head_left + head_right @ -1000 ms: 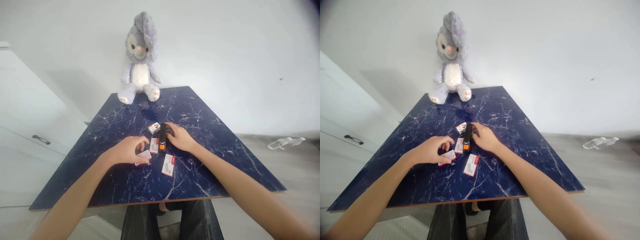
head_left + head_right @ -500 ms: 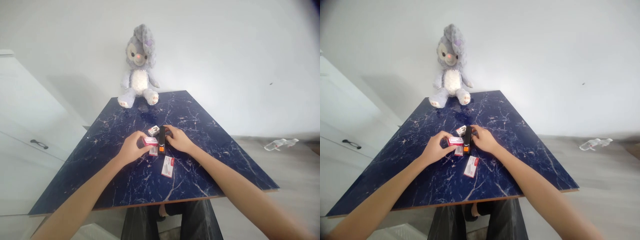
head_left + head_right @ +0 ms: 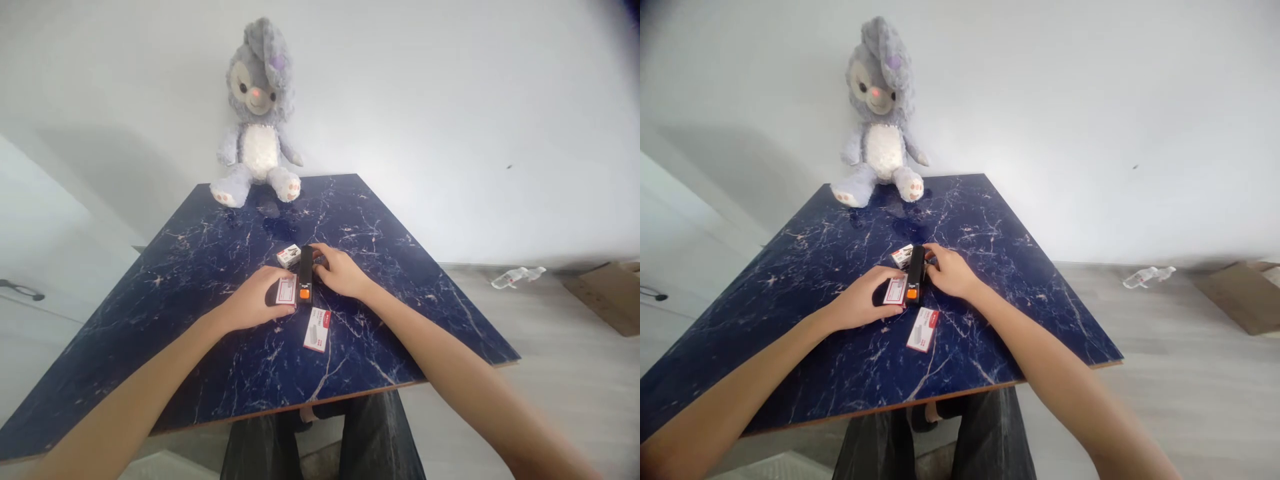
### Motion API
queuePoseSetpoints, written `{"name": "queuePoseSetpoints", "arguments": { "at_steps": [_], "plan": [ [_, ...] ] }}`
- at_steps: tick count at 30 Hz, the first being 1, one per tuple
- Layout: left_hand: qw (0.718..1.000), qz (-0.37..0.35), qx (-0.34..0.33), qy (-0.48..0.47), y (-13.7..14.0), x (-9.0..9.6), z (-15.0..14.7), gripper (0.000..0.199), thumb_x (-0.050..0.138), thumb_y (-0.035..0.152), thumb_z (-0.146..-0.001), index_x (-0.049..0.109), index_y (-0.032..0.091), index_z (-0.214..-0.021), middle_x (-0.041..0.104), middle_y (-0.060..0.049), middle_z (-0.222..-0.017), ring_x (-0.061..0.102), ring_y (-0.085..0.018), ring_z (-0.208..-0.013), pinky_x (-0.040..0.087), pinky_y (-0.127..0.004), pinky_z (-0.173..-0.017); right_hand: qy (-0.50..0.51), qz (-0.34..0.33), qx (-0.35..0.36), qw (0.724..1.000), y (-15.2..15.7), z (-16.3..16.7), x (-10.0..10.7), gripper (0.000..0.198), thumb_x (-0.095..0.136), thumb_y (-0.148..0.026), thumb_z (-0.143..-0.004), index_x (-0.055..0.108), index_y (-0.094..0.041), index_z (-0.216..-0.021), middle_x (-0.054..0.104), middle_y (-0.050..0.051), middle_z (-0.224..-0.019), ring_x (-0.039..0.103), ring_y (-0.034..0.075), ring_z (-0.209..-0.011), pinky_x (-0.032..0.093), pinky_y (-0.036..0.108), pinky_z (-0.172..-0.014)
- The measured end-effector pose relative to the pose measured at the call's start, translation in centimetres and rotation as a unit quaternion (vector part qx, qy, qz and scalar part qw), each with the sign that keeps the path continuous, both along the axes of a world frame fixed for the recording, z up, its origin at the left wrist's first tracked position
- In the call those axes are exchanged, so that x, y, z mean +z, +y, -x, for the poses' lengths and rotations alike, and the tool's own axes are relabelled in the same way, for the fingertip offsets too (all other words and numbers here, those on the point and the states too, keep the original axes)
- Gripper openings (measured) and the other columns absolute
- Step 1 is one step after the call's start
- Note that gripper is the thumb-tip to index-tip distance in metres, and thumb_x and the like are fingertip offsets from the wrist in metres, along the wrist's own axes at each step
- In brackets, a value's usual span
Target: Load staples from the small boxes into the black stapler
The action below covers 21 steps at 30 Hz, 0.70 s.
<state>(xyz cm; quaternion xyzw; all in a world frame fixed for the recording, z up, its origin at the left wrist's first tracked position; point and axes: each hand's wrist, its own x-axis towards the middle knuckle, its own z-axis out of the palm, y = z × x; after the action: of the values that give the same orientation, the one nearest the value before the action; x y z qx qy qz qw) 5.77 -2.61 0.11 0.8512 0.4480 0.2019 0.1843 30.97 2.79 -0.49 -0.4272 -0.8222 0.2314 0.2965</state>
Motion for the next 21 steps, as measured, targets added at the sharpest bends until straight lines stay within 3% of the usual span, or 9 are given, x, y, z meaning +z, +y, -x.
{"name": "queuePoseSetpoints", "arguments": {
  "at_steps": [3,9,13,21],
  "plan": [
    [0.999,0.027,0.022,-0.002,0.1,-0.2,-0.2,0.077,0.076,0.051,-0.074,0.047,0.029,-0.142,0.057,-0.012,-0.132,0.053,-0.034,-0.12,0.044,-0.049,-0.099,-0.009,-0.002,-0.011,1.0,0.2,-0.2,-0.1,0.043,0.051,-0.008,-0.084,0.052,-0.019,-0.126,0.069,0.005,-0.109,0.065,0.015,-0.082,0.048,0.028,-0.081],
    [0.999,0.027,0.042,-0.005,0.2,-0.6,-0.8,0.091,0.076,0.053,-0.075,0.032,0.034,-0.152,0.058,-0.011,-0.129,0.057,-0.033,-0.114,0.046,-0.047,-0.094,-0.032,-0.003,-0.002,0.999,0.5,-0.1,0.0,0.038,0.052,-0.009,-0.084,0.052,-0.019,-0.121,0.071,0.004,-0.101,0.067,0.017,-0.085,0.047,0.027,-0.078],
    [0.999,0.013,0.044,-0.02,0.8,-1.2,-2.5,0.106,0.078,0.055,-0.071,0.022,0.03,-0.156,0.055,-0.015,-0.133,0.055,-0.036,-0.117,0.045,-0.049,-0.096,-0.083,-0.014,-0.003,0.996,0.4,-0.4,0.5,0.031,0.048,-0.011,-0.088,0.055,-0.02,-0.117,0.072,0.005,-0.092,0.068,0.02,-0.083,0.045,0.026,-0.072],
    [1.0,-0.027,0.015,0.002,1.0,-1.1,-3.4,0.1,0.073,0.052,-0.077,0.018,0.028,-0.158,0.049,-0.014,-0.144,0.047,-0.037,-0.129,0.042,-0.049,-0.102,-0.167,-0.029,-0.042,0.985,0.0,-1.3,1.7,0.027,0.05,-0.016,-0.09,0.058,-0.019,-0.115,0.073,0.008,-0.086,0.069,0.024,-0.079,0.043,0.028,-0.068]
  ]
}}
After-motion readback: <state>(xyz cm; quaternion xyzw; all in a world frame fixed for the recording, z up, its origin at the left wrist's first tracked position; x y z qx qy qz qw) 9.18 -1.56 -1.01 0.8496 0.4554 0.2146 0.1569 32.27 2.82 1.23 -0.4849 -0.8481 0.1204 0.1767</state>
